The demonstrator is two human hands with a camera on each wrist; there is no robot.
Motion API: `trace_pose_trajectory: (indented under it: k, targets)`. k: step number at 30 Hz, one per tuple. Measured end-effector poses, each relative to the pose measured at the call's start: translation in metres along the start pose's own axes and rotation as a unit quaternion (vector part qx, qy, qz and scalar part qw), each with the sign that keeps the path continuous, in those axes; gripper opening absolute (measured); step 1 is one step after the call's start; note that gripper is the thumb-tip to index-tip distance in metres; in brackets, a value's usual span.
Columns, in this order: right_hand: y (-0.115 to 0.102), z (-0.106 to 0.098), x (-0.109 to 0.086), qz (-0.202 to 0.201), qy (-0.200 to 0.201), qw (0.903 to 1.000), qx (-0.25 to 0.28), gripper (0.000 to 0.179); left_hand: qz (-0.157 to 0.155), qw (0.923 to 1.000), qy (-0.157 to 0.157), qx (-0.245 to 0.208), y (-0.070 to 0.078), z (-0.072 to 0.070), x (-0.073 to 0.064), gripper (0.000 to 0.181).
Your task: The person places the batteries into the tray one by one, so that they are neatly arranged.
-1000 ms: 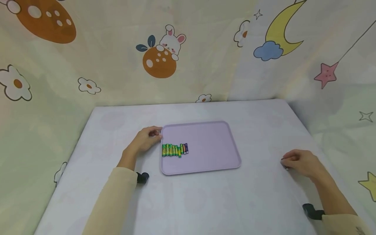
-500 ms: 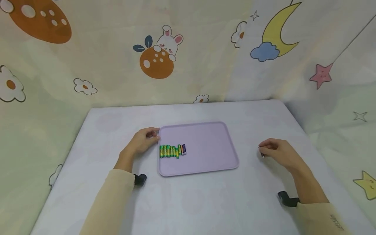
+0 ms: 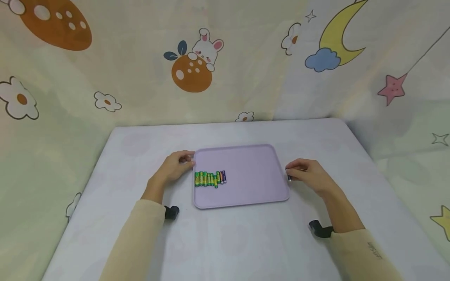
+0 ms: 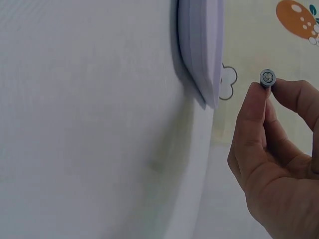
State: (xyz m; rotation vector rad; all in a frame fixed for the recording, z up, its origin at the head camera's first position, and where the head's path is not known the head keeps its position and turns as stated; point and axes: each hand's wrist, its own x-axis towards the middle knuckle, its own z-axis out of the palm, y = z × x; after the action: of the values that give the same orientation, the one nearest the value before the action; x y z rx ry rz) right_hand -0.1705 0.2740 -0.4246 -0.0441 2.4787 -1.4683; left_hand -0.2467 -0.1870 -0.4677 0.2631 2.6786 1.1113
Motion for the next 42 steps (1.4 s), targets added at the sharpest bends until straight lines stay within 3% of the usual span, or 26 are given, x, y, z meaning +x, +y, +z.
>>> trace_pose_trajectory:
  k: [8, 23, 27, 35, 42]
  targets:
    - [-0.013, 0.035, 0.017, -0.002, -0.026, 0.9992, 0.029, 0.032, -0.01, 0.9999, -0.003, 0.007, -0.001, 0.0, 0.002, 0.047]
    - [-0.047, 0.104, 0.057, -0.009, -0.052, 0.9977, -0.043, 0.021, -0.006, 1.0, 0.0, 0.003, 0.002, 0.001, 0.006, 0.047]
    - [-0.052, 0.12, 0.066, -0.003, -0.066, 0.9972, -0.035, 0.02, -0.016, 0.9999, 0.0, 0.005, -0.001, 0.0, 0.004, 0.048]
    - [-0.056, 0.133, 0.073, 0.014, -0.065, 0.9977, -0.009, 0.019, -0.016, 0.9998, 0.0, 0.008, 0.001, 0.0, 0.002, 0.047]
    - [-0.058, 0.129, 0.067, 0.015, -0.06, 0.998, -0.013, 0.023, -0.023, 0.9997, -0.003, 0.006, 0.002, 0.001, 0.002, 0.047]
